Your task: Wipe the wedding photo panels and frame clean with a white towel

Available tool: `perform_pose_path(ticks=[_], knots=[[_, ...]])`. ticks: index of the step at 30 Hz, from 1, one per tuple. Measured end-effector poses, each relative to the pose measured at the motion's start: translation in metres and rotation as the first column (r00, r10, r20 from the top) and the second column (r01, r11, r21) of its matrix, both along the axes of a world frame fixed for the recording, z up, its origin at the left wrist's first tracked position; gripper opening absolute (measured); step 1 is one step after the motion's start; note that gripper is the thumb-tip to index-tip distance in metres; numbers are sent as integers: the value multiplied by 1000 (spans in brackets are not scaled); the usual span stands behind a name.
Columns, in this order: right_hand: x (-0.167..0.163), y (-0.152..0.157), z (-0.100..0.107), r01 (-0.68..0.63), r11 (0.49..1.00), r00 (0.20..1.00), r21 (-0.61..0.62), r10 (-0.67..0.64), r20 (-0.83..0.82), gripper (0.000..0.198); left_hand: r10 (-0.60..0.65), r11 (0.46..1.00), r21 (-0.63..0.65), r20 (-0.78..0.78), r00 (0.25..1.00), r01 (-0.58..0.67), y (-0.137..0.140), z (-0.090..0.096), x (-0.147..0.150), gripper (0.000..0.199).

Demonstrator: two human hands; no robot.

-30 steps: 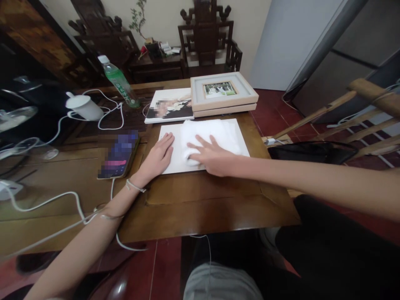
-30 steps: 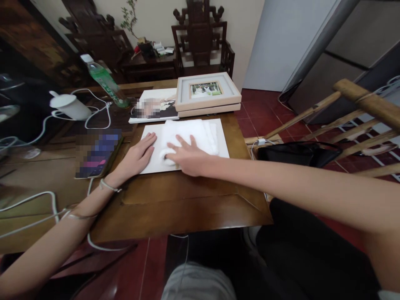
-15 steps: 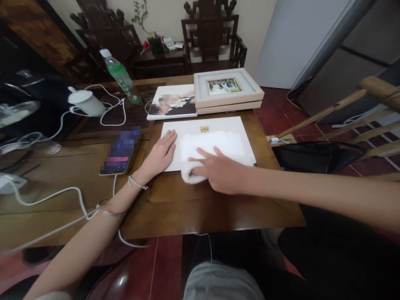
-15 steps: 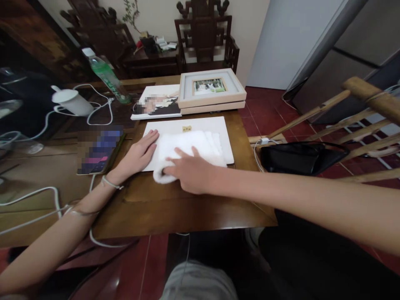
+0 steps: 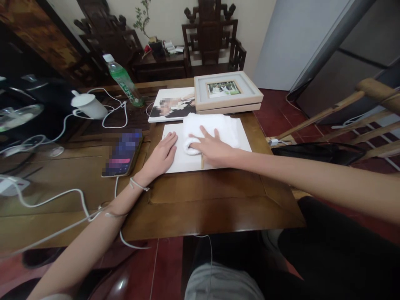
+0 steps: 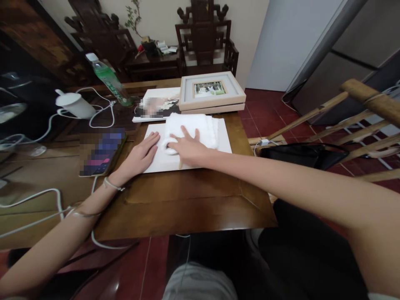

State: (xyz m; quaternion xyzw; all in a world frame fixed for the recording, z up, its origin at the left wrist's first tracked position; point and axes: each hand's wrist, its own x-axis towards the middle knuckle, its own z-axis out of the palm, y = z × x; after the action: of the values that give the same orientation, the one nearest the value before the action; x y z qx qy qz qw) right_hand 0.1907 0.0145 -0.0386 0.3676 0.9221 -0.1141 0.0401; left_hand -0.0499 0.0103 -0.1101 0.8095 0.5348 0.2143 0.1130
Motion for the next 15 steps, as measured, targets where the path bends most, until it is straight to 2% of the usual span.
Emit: perform_pose_path(ticks=[5,9,12,15], knots=[[10,-53,1,-96,995,995,-3,96,13,70,-11,1000,25,-17,1000,11,0,1,0,57],[19,-88,3,-181,981,979,-71,186,80,63,-15,999,35,-16,1000,16,0,0,-1,57],[22,-102,5,-218,972,970,-83,225,93,61,-25,998,54,-11,1000,26,0,-3,-3,58],[22,-99,8,-228,971,970,-77,233,62,62,-23,998,64,-7,1000,23,1,-4,-4,58]])
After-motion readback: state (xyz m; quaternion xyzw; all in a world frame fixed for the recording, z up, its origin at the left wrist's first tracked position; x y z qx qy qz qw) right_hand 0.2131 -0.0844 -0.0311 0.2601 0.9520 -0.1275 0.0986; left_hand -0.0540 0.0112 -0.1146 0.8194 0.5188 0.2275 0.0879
